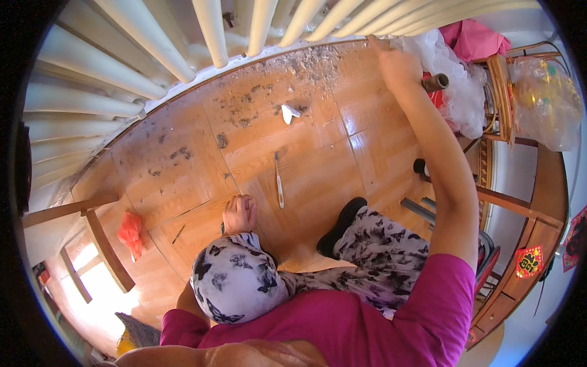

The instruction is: The person scrapes debris and residue from the floor near a white radiator using a hammer and a chisel. They repeatedly strike the chisel with the hammer to loosen material and then wipe the area with a cloth.

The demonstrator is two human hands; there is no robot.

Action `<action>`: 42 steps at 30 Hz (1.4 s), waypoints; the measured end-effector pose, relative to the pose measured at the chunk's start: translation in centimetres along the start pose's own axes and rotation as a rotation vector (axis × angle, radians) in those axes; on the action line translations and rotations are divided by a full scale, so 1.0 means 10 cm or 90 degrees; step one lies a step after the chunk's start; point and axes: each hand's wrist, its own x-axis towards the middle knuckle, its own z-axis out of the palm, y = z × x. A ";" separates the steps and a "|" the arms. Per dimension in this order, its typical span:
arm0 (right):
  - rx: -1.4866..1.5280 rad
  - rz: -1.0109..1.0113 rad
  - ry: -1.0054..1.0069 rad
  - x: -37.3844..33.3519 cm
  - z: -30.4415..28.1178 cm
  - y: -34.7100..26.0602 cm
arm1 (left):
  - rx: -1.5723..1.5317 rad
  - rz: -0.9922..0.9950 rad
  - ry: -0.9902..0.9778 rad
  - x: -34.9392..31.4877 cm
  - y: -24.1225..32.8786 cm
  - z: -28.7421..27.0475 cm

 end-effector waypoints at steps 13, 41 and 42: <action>0.056 -0.039 -0.047 -0.02 -0.15 -0.25 | 0.023 0.034 0.048 -0.05 -0.07 -0.03; 0.153 -0.022 -0.051 -0.14 0.07 -0.46 | 0.332 -0.299 -0.217 0.26 0.06 0.03; 0.157 -0.011 -0.052 -0.13 0.26 -0.36 | 0.330 -0.308 -0.233 0.29 0.07 0.09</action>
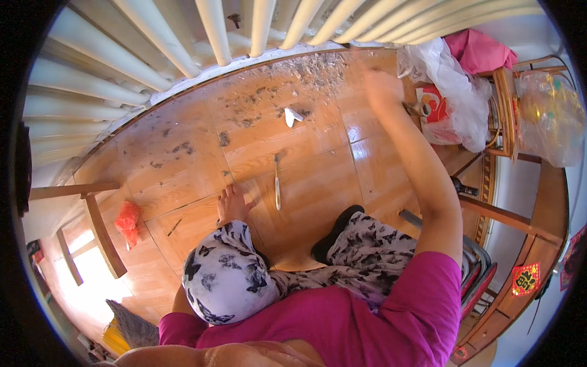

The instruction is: The person scrapes debris and residue from the floor near a white radiator using a hammer and a chisel. They repeatedly strike the chisel with the hammer to loosen material and then wipe the area with a cloth.

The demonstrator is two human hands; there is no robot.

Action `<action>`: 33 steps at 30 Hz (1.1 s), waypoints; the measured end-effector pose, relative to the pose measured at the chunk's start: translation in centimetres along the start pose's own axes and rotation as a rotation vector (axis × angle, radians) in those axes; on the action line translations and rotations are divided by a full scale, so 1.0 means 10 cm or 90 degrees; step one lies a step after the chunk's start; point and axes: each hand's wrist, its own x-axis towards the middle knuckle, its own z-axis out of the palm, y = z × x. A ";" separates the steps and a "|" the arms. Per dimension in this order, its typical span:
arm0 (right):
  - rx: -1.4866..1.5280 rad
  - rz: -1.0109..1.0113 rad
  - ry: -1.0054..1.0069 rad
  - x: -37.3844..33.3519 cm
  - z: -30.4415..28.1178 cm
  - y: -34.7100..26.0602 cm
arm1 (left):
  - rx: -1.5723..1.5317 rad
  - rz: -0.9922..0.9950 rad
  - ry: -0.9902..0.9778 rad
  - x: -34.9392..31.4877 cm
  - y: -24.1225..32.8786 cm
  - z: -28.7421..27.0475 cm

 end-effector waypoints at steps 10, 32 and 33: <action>0.209 0.064 0.108 -0.23 0.35 -0.27 | 0.019 0.016 -0.016 0.07 0.05 -0.06; 1.413 0.197 0.153 -0.37 1.32 -1.39 | 0.033 0.014 -0.020 0.11 0.06 0.02; 1.335 0.189 0.183 -0.32 1.28 -1.36 | 0.037 0.016 -0.029 0.13 0.06 0.02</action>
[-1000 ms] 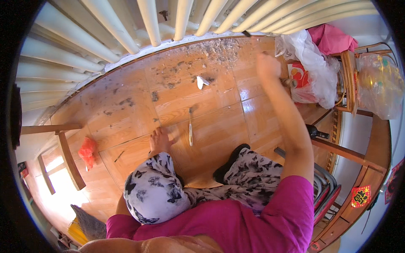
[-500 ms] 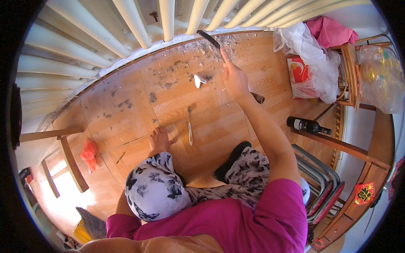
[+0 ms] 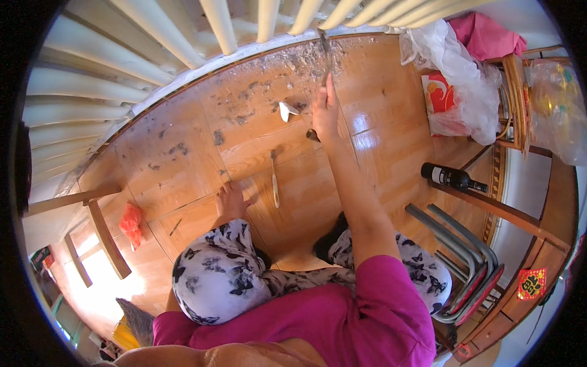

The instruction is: The person scrapes debris and residue from the floor near a white radiator using a hammer and a chisel. They repeatedly strike the chisel with the hammer to loosen material and then wipe the area with a cloth.

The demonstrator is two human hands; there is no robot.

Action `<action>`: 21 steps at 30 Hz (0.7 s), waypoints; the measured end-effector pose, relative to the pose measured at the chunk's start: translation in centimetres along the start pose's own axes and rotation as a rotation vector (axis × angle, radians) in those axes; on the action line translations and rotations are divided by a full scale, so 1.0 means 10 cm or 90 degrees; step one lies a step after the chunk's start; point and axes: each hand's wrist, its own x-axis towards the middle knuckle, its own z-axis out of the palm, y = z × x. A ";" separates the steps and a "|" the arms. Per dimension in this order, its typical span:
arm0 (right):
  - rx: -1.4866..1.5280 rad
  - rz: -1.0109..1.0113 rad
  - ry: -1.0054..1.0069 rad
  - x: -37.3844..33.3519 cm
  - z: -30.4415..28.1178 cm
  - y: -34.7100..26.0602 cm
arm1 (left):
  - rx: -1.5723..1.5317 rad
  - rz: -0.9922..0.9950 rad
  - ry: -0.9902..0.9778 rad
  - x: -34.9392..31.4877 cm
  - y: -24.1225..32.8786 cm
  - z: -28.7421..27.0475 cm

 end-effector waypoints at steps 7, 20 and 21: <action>-0.310 -0.051 0.027 0.01 0.07 -0.14 | 0.002 -0.001 -0.016 -0.04 -0.01 -0.04; -0.416 -0.127 -0.028 -0.19 0.37 -0.19 | 0.009 -0.005 -0.048 -0.03 0.00 -0.06; -0.428 -0.149 -0.056 -0.23 0.38 -0.22 | 0.007 -0.003 -0.044 -0.03 0.00 -0.07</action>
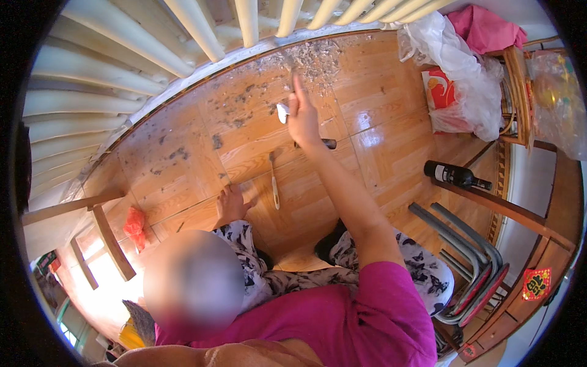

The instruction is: The person scrapes debris and residue from the floor near a white radiator using a hammer and a chisel. They repeatedly strike the chisel with the hammer to loosen material and then wipe the area with a cloth.

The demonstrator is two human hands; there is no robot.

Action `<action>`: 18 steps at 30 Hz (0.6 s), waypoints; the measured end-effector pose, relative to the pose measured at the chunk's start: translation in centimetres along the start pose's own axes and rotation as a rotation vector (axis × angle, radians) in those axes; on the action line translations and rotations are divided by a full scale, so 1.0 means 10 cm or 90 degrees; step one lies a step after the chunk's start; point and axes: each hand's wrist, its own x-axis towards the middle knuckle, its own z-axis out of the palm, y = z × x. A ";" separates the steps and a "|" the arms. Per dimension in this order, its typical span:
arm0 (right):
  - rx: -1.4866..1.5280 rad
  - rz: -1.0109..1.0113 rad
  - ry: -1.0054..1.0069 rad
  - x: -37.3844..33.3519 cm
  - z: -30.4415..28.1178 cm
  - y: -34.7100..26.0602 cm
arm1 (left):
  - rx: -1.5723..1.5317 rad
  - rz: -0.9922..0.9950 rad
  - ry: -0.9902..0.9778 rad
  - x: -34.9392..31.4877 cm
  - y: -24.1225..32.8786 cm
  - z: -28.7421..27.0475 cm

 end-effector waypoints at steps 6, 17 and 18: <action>0.055 0.087 -0.026 0.01 -0.08 0.11 | -0.032 -0.014 0.019 -0.04 0.05 -0.10; 0.219 0.139 0.077 0.40 -0.43 0.48 | -0.025 -0.008 0.000 -0.01 0.02 -0.05; 0.131 0.104 0.029 0.33 -0.37 0.42 | -0.021 -0.010 0.000 -0.01 0.01 -0.04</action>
